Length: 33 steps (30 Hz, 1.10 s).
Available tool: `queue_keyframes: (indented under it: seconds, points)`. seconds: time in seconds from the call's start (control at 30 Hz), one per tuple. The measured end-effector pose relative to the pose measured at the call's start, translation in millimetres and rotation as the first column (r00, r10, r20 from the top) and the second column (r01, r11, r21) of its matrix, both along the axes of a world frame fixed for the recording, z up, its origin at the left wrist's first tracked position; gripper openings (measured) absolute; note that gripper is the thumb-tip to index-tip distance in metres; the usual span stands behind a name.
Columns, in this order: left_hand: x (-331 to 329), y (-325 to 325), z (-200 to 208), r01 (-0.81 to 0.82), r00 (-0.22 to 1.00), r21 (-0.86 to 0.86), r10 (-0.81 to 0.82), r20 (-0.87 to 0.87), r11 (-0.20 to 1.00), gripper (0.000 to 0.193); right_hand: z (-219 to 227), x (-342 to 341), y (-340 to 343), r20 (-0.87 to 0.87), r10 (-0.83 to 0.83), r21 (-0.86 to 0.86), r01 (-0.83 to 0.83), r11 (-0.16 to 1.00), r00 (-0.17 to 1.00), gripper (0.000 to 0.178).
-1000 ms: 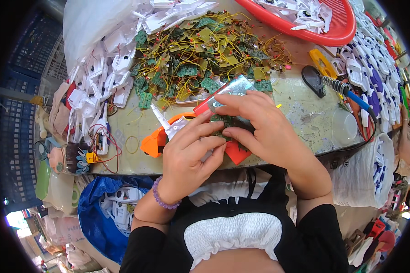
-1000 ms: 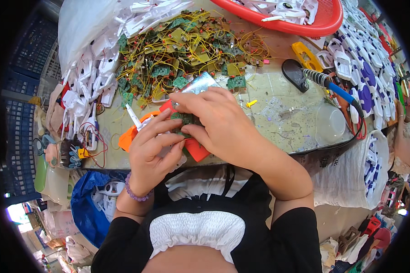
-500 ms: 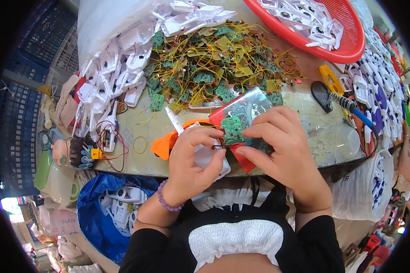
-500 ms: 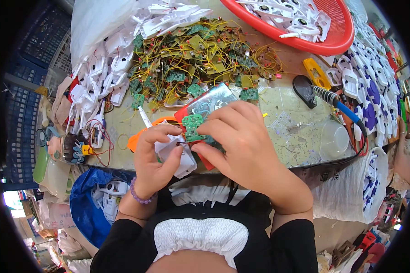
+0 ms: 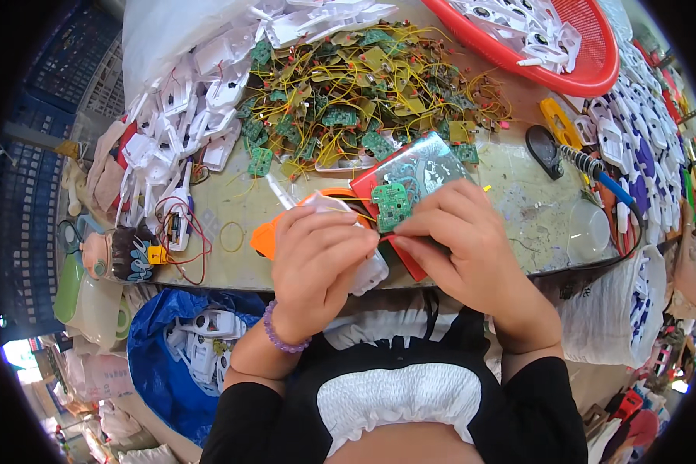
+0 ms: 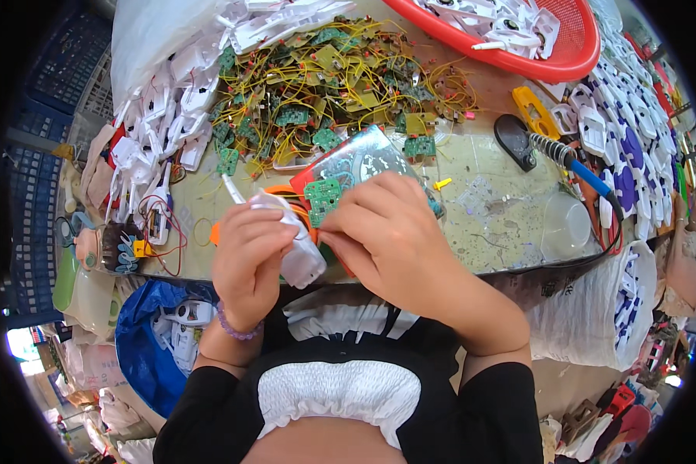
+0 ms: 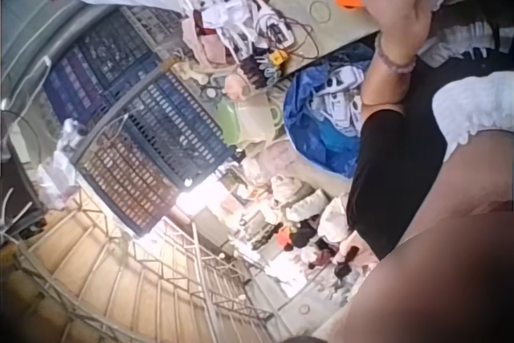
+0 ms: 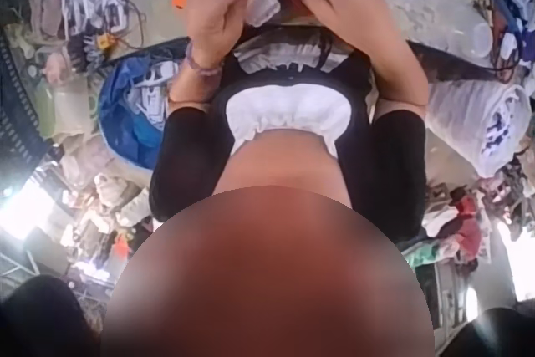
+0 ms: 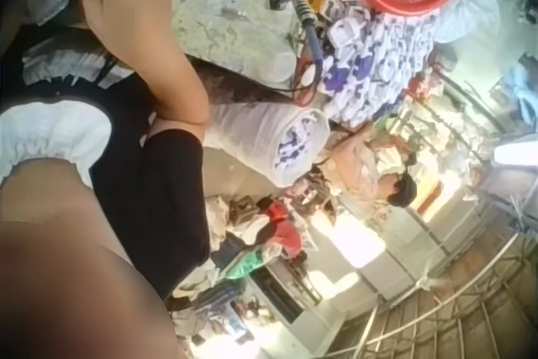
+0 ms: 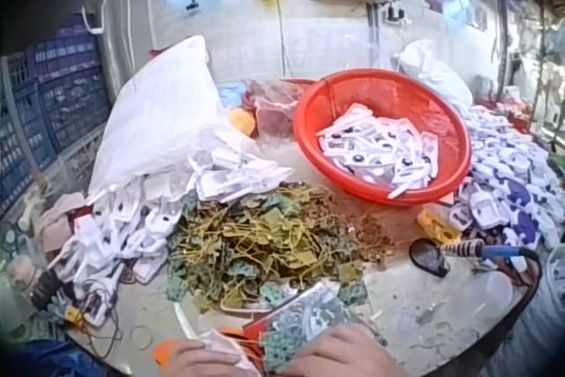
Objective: The person solders small circuit boards and wires inside plastic device components using a soldering iron.
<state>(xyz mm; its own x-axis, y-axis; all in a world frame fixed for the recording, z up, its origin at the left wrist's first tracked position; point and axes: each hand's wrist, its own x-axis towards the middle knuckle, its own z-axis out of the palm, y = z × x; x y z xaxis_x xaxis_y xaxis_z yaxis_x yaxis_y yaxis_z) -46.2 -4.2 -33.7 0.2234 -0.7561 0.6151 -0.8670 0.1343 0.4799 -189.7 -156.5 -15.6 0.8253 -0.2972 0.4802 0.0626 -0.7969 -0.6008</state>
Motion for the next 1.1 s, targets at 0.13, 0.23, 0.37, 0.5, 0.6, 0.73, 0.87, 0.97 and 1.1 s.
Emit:
queue_keyframes:
  seconds: [0.13, 0.23, 0.37, 0.5, 0.6, 0.73, 0.87, 0.97, 1.1]
  points:
    - [-4, 11, -7, -0.050, 0.992, -0.061, 0.056, 0.111, 0.997, 0.023, 4, 21, -3, 0.053, 0.052, -0.064, -0.049, 0.997, 0.997, 0.012]
    - [-7, 7, -10, -0.049, 0.999, 0.001, 0.049, -0.001, 0.999, 0.025, 5, 32, -7, 0.035, -0.005, -0.162, 0.011, 0.987, 0.999, 0.011]
    - [-9, -2, -9, 0.005, 0.999, 0.033, -0.006, 0.041, 0.999, 0.024, -1, 36, -12, 0.048, -0.061, -0.187, 0.069, 0.980, 0.997, 0.012]
    - [-8, -2, -10, 0.006, 0.998, 0.041, -0.004, -0.058, 0.999, 0.019, -1, 30, -18, 0.024, -0.051, -0.094, 0.053, 0.994, 0.998, 0.020]
    - [-6, -4, -10, 0.006, 0.979, 0.049, 0.004, -0.204, 0.999, 0.017, 0, 18, -29, -0.040, -0.036, 0.029, 0.037, 0.999, 0.999, 0.027]
    - [-9, -7, -9, -0.012, 0.895, 0.041, 0.029, -0.444, 0.999, 0.014, -2, 15, -31, -0.060, 0.015, 0.017, -0.014, 1.000, 0.998, 0.033]
    - [-12, -10, -5, -0.027, 0.898, 0.065, 0.053, -0.437, 0.998, 0.013, 1, 16, -26, -0.112, 0.065, 0.075, -0.056, 0.996, 0.992, 0.037]
    - [-15, -11, -2, -0.039, 0.927, 0.154, 0.094, -0.363, 0.987, 0.012, -1, 17, -22, -0.109, 0.057, 0.055, -0.051, 0.997, 0.992, 0.036]
    - [-13, -13, -2, -0.079, 0.975, 0.114, 0.100, -0.197, 0.990, 0.013, -2, 17, -21, -0.098, 0.059, 0.074, -0.052, 0.996, 0.993, 0.035]
